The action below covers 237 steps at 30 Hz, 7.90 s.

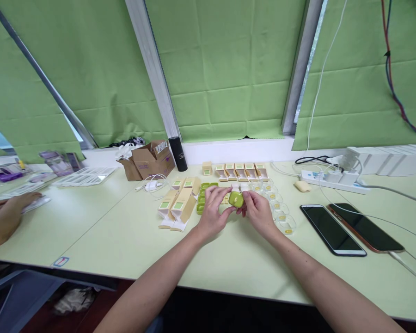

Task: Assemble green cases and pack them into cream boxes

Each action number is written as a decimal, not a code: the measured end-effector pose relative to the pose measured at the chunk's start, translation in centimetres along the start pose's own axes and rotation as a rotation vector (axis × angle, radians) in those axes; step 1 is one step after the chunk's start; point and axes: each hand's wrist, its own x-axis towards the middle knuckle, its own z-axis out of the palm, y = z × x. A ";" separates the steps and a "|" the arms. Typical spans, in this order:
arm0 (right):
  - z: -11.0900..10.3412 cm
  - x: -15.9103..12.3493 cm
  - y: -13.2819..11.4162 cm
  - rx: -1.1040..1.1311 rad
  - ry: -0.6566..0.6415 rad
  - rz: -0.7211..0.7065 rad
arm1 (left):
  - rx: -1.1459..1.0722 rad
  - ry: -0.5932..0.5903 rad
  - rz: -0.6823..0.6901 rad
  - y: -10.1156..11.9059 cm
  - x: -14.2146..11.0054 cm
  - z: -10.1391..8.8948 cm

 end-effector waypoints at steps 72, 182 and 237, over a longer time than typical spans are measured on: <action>-1.4 0.9 -0.7 0.808 -0.222 0.328 | -1.269 0.041 -0.637 -2.1 1.0 -0.6; -0.6 -0.4 1.1 -0.733 0.056 -0.678 | -0.866 -0.038 -0.502 0.7 -0.2 1.7; 0.0 -0.4 2.1 -0.697 0.092 -0.788 | -0.840 0.021 -0.421 1.1 0.0 2.0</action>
